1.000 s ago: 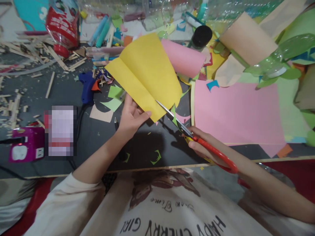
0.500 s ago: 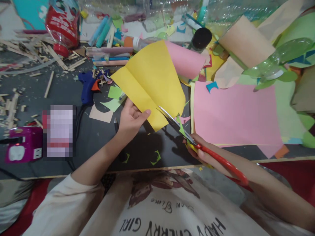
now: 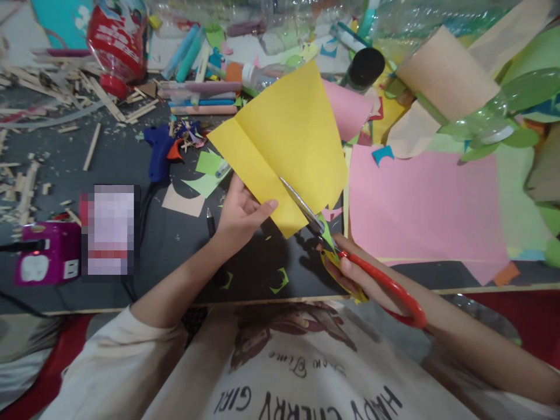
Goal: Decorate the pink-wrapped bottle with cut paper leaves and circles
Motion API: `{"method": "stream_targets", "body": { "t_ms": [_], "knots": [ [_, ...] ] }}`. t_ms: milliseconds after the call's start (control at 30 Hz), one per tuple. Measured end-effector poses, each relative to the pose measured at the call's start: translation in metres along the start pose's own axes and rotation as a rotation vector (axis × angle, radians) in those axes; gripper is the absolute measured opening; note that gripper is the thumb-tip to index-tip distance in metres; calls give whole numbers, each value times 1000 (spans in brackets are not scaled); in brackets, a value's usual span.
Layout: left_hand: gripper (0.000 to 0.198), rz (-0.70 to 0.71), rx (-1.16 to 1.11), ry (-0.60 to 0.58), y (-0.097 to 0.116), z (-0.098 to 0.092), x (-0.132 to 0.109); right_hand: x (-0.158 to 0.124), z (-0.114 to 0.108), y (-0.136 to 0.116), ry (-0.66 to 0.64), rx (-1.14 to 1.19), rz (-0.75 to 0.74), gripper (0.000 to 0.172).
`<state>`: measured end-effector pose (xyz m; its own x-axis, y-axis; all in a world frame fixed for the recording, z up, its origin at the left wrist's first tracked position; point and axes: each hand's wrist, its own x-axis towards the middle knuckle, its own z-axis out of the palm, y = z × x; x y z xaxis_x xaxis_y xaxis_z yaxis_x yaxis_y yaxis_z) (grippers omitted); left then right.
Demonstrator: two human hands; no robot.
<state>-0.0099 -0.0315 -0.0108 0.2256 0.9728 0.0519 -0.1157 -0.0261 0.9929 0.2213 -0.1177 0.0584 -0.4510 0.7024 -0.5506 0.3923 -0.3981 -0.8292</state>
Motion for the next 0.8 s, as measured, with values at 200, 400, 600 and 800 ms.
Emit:
{"method": "stream_targets", "body": {
  "t_ms": [200, 400, 600, 800],
  "knots": [
    [68, 45, 38, -24, -2, -4, 1, 3, 0, 2, -5, 6, -52, 39],
    [72, 49, 52, -6, -2, -4, 1, 5, 4, 1, 79, -12, -39, 39],
    [71, 32, 31, 26, -2, -6, 4, 6, 3, -2, 49, -59, -38, 45],
    [56, 22, -24, 119, -3, -5, 5, 1, 0, 0, 30, -185, -59, 51]
  ]
}}
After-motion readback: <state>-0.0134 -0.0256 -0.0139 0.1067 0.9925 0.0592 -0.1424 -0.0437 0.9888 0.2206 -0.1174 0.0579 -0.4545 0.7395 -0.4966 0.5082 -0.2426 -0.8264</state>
